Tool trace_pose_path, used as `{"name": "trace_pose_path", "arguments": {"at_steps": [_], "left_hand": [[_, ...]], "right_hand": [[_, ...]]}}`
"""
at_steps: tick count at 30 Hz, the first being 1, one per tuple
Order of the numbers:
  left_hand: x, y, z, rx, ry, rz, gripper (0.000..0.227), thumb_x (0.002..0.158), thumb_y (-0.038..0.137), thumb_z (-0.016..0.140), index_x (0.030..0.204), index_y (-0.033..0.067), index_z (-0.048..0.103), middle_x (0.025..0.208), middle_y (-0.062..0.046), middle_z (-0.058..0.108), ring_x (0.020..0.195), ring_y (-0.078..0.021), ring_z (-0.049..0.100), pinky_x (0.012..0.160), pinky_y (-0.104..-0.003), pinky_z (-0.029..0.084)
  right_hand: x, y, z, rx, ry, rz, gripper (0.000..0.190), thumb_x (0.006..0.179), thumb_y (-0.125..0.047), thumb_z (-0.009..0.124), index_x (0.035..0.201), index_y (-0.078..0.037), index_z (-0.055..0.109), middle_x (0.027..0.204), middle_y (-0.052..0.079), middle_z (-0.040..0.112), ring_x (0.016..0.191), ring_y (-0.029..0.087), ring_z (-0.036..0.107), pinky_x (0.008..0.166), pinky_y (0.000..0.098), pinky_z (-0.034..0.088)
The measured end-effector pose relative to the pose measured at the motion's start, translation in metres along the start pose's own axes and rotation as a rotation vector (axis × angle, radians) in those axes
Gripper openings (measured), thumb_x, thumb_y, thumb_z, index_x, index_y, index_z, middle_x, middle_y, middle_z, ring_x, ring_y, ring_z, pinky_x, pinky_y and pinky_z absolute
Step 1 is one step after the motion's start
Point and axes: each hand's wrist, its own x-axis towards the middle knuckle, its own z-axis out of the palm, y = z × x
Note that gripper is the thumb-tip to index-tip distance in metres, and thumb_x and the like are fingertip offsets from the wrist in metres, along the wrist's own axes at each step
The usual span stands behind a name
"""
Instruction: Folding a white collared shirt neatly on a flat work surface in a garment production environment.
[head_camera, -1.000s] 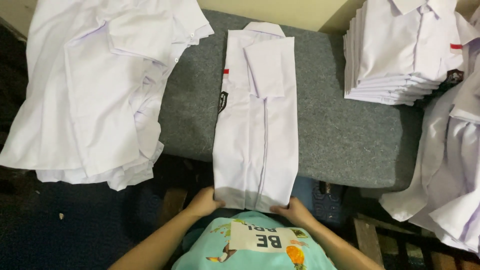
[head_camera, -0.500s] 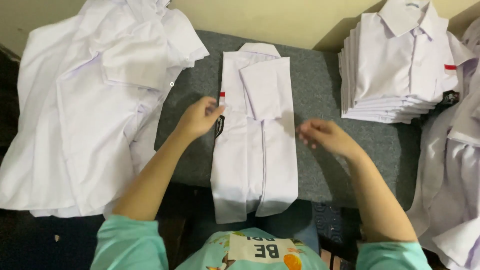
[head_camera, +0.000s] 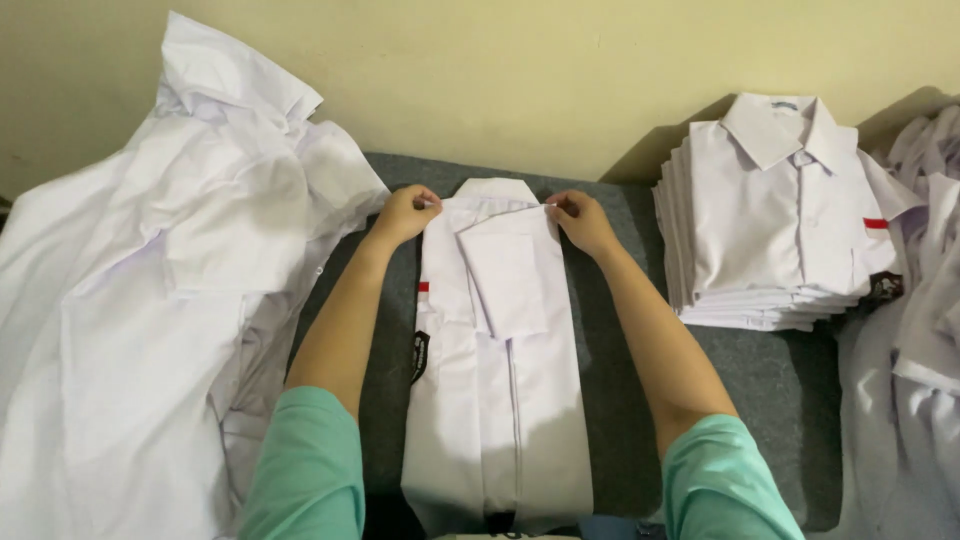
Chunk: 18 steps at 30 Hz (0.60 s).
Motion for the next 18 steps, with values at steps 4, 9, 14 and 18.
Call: {"name": "trace_pose_path", "arguments": {"at_steps": [4, 9, 14, 18], "left_hand": [[-0.004, 0.0, -0.017, -0.349, -0.117, -0.064, 0.031, 0.086, 0.013, 0.073, 0.115, 0.0009, 0.072, 0.115, -0.024, 0.071, 0.103, -0.0292, 0.07, 0.08, -0.035, 0.061], [0.006, -0.019, -0.008, -0.469, -0.084, -0.072, 0.031, 0.088, 0.009, 0.075, 0.115, -0.0051, 0.07, 0.111, -0.023, 0.071, 0.102, -0.0279, 0.069, 0.083, -0.036, 0.062], [0.005, -0.014, -0.01, -0.461, -0.054, -0.087, 0.033, 0.086, 0.012, 0.077, 0.117, 0.0036, 0.071, 0.105, -0.018, 0.073, 0.095, -0.0254, 0.072, 0.077, -0.035, 0.065], [0.003, -0.011, -0.01, -0.389, -0.031, -0.066, 0.032, 0.084, 0.016, 0.08, 0.115, 0.0097, 0.073, 0.097, -0.014, 0.073, 0.088, -0.0226, 0.073, 0.071, -0.032, 0.065]], "right_hand": [[0.015, 0.014, -0.002, 0.085, -0.043, 0.025, 0.017, 0.089, -0.012, 0.074, 0.106, -0.008, 0.075, 0.094, 0.015, 0.072, 0.087, 0.029, 0.071, 0.079, 0.0391, 0.057], [0.015, 0.02, -0.005, 0.23, -0.05, 0.104, 0.011, 0.09, -0.006, 0.07, 0.1, -0.001, 0.072, 0.084, 0.015, 0.071, 0.071, 0.022, 0.068, 0.067, 0.0322, 0.056], [0.014, 0.013, -0.005, 0.188, -0.014, 0.071, 0.016, 0.09, -0.007, 0.073, 0.105, -0.001, 0.07, 0.087, 0.018, 0.071, 0.072, 0.024, 0.069, 0.064, 0.0334, 0.058], [0.021, 0.025, 0.007, 0.037, 0.064, 0.05, 0.02, 0.089, -0.017, 0.077, 0.107, -0.008, 0.073, 0.093, 0.014, 0.074, 0.086, 0.028, 0.073, 0.07, 0.0392, 0.058]]}}
